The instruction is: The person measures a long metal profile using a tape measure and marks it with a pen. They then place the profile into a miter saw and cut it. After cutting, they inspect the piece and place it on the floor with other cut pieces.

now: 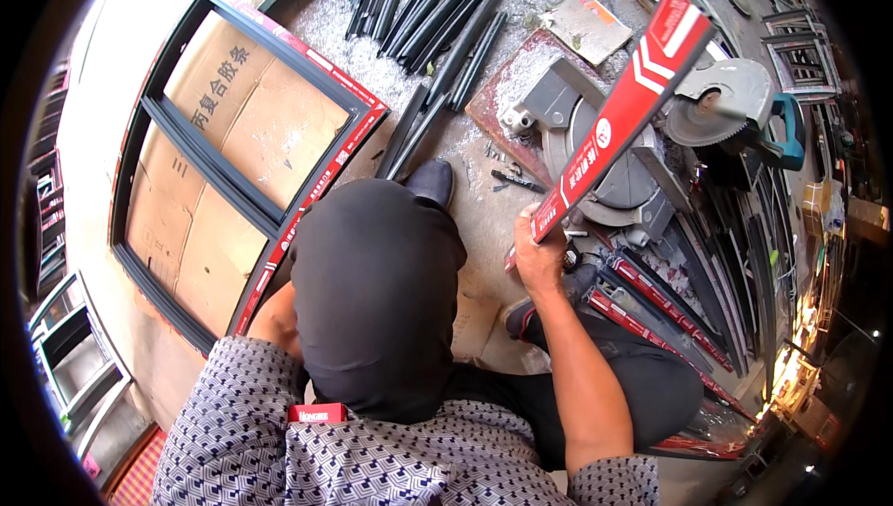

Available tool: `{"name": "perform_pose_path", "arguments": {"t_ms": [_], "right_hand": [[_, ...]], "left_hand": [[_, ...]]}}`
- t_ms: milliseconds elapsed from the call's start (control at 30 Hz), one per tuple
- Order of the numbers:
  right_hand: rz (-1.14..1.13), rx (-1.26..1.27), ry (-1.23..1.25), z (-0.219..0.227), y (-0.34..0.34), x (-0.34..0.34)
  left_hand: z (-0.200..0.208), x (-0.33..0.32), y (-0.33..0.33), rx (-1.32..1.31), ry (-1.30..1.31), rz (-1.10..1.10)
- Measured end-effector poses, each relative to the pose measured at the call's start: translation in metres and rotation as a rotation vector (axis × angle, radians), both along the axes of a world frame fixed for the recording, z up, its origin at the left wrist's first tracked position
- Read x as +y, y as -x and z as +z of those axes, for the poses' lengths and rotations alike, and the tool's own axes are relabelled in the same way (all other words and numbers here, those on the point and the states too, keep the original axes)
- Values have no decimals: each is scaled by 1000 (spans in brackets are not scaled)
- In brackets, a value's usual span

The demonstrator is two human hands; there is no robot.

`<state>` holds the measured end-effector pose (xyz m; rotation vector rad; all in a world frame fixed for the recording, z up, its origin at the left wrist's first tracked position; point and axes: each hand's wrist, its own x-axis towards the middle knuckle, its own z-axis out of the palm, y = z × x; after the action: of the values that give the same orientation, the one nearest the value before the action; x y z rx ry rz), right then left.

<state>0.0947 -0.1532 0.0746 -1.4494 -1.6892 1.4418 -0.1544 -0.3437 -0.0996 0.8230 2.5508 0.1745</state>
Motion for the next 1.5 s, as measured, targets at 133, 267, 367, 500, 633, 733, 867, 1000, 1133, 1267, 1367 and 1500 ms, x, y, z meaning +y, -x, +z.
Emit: {"name": "perform_pose_path", "arguments": {"t_ms": [133,267,367,500,633,733,867,1000,1133,1267,1367,1500], "right_hand": [[-12,-42,-107,-26,-17,3],[-47,-148,-58,-23,-22,-3],[-104,-161,-9,-41,-31,-3],[-160,-103,92,-54,-44,-3],[-178,-33,113,-25,-34,-4],[-174,86,17,-12,-25,4],[-216,223,-58,21,-12,16],[-246,378,-94,72,-2,31],[-292,587,-183,128,15,41],[-292,623,-216,174,8,53],[-294,717,-256,194,1,66],[-284,794,-250,225,-10,70]], "left_hand": [[8,-20,-17,-67,-24,-18],[17,-43,-27,-129,-58,-12],[22,-57,-29,-175,-102,-6],[29,-66,-27,-260,-203,12],[53,-68,-7,-385,-408,52],[83,-60,26,-468,-578,54],[129,-31,58,-549,-677,48],[247,21,60,-194,-740,-223],[334,63,77,-16,-737,-318],[401,103,62,55,-828,-547],[436,128,31,16,-843,-686],[448,151,-21,-129,-723,-785]]}}
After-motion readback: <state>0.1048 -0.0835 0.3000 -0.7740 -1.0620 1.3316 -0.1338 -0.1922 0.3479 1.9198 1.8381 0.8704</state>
